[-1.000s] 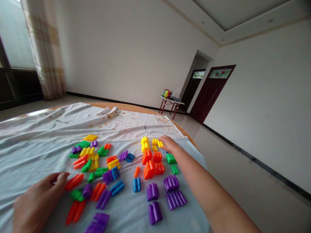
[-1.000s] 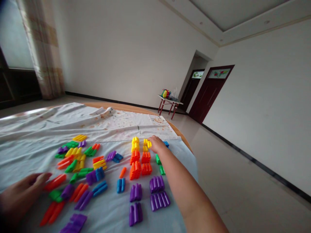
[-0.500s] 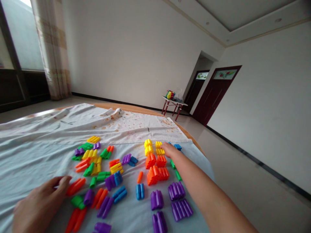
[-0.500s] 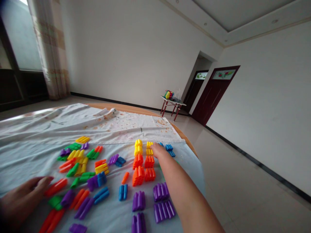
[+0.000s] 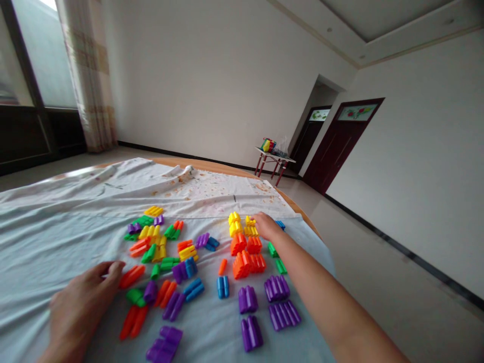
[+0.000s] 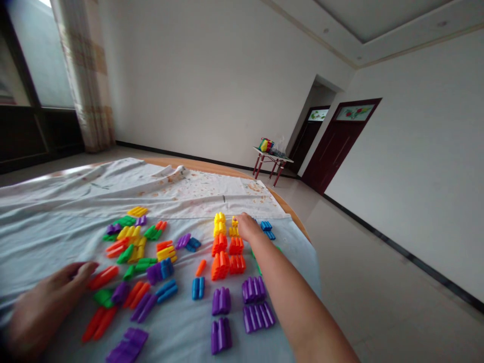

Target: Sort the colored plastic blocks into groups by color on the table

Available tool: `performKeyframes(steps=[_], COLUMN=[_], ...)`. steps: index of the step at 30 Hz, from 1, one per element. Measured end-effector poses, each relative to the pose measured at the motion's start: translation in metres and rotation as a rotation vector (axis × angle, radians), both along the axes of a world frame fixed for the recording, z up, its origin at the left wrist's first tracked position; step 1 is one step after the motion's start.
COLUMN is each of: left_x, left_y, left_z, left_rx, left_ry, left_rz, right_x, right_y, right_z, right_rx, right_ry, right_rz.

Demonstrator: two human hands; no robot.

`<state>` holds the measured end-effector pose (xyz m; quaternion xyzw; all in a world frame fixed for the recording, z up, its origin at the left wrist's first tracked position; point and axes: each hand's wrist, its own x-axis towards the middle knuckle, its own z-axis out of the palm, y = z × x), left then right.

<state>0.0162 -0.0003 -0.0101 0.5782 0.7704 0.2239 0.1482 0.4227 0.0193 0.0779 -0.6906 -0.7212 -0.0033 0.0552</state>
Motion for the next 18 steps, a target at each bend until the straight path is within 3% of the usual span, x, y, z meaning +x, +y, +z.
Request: performKeyframes(steps=[3,6,8,11,18], left_x=[0.009,0.011,0.01,0.011,0.021], left_y=[-0.008,-0.01,-0.01,-0.014,-0.026], left_z=[0.017,0.021,0.019,0.019,0.023], left_rx=[-0.054,-0.042,-0.025,0.013,0.174], left_ry=[0.025,0.04,0.05,0.066,0.174], left_rz=[0.006,0.002,-0.01,-0.037,-0.123], right_x=[-0.037,-0.083,-0.112,-0.145,-0.177], right_y=[-0.032,-0.074,-0.098,-0.12,-0.14], right_z=[0.016,0.016,0.006,-0.016,-0.052], right_rx=[0.16,0.226,0.185,0.154,0.118], right_ry=[0.182,0.447,0.521,0.527,0.462], right_rz=[0.167,0.389,0.471,0.481,0.475])
